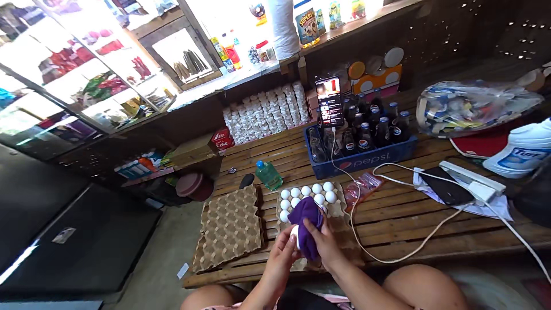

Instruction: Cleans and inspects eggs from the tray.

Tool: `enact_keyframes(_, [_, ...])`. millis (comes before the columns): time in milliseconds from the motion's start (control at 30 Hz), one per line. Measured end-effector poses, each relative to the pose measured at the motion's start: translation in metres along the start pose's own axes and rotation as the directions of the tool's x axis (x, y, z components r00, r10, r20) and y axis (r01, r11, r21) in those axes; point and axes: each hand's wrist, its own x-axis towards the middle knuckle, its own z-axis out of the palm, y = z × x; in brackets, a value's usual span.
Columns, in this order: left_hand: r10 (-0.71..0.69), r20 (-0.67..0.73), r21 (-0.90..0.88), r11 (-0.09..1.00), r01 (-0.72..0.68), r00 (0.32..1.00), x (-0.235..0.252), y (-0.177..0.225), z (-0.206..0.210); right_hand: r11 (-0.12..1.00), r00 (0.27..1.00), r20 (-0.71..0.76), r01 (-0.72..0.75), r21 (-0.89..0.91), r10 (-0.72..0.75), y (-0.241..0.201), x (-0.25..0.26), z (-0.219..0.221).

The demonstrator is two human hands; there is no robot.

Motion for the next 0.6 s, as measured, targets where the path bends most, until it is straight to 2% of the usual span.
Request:
enact_keyframes(133, [-0.009, -0.098, -0.038, 0.999, 0.005, 0.995, 0.001, 0.005, 0.002, 0.992, 0.977, 0.196, 0.099, -0.076, -0.083, 0.007, -0.005, 0.001])
enact_keyframes(200, [-0.022, -0.108, -0.038, 0.999, 0.018, 0.994, 0.001, 0.005, 0.002, 0.979, 0.962, 0.235, 0.167, -0.113, -0.137, 0.012, -0.002, -0.001])
enact_keyframes(333, [-0.026, -0.049, -0.035, 0.999, 0.025, 0.998, 0.0, 0.002, 0.0, 0.982, 0.983, 0.117, 0.155, -0.111, -0.142, 0.008, 0.0, 0.0])
enact_keyframes(433, [-0.018, 0.071, 0.038, 0.999, 0.015, 0.997, -0.003, 0.001, 0.0, 1.0, 0.998, -0.056, -0.001, -0.004, 0.0, -0.003, 0.005, -0.004])
enact_keyframes(500, [-0.02, 0.118, 0.077, 0.997, 0.011, 0.993, -0.004, 0.001, 0.001, 0.997, 0.99, -0.132, -0.05, 0.055, 0.057, -0.005, 0.009, -0.005])
enact_keyframes(600, [-0.005, 0.073, 0.052, 0.999, 0.001, 0.997, -0.003, 0.002, 0.003, 1.0, 0.993, -0.117, 0.013, 0.028, -0.009, 0.0, 0.007, -0.003])
